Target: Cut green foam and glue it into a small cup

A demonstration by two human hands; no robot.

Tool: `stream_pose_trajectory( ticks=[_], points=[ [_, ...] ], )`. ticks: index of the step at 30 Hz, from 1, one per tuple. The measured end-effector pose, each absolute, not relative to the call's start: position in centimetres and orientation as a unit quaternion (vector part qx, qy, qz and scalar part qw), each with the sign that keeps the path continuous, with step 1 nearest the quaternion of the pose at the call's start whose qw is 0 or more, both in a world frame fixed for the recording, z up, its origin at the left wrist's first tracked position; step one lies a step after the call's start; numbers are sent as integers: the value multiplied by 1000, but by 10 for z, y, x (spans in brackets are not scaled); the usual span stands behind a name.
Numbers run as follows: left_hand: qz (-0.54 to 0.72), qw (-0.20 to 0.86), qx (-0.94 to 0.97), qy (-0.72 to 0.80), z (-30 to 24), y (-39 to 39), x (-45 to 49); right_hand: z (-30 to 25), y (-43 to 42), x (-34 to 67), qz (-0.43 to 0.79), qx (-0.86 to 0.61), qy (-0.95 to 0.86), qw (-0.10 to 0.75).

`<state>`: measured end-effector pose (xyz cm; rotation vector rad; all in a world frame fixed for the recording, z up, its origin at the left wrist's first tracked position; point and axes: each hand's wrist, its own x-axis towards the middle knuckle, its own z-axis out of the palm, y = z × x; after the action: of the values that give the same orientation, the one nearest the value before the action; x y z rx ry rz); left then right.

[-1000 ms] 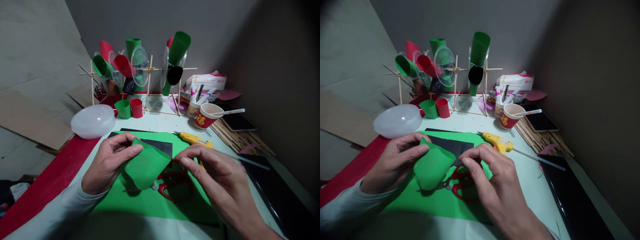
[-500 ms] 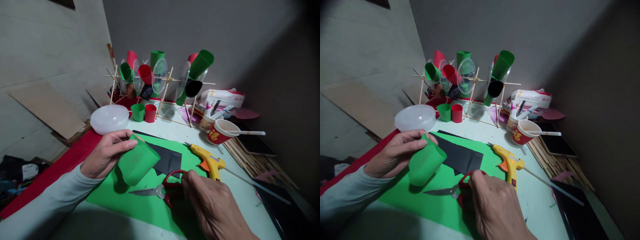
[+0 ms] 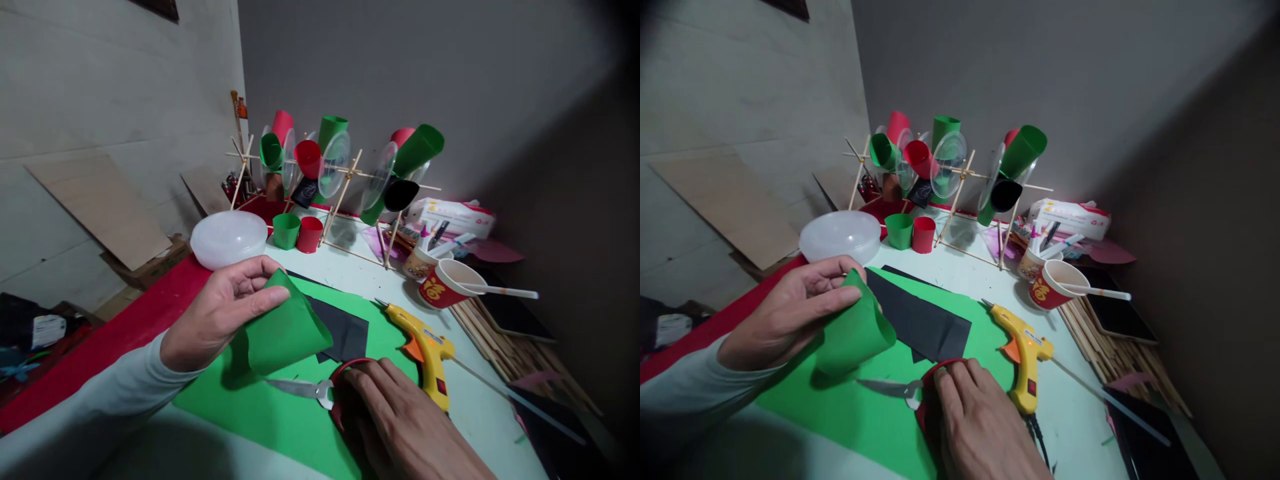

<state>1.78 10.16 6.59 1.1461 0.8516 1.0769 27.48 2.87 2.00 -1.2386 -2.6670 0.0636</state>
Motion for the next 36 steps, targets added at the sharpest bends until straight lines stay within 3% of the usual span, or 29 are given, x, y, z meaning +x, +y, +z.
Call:
stream_pose_trajectory(
  ticks=[7, 13, 20, 36],
  points=[
    [493, 639, 472, 355, 69, 99, 19, 38, 23, 278, 165, -513, -804, 251],
    [525, 638, 435, 358, 75, 96, 20, 43, 23, 292, 176, -525, -800, 232],
    [439, 666, 466, 383, 75, 86, 27, 42, 10, 295, 266, -542, -748, 277],
    [369, 647, 544, 386, 58, 85, 35, 61, 3, 262, 256, -504, -777, 275]
  ],
)
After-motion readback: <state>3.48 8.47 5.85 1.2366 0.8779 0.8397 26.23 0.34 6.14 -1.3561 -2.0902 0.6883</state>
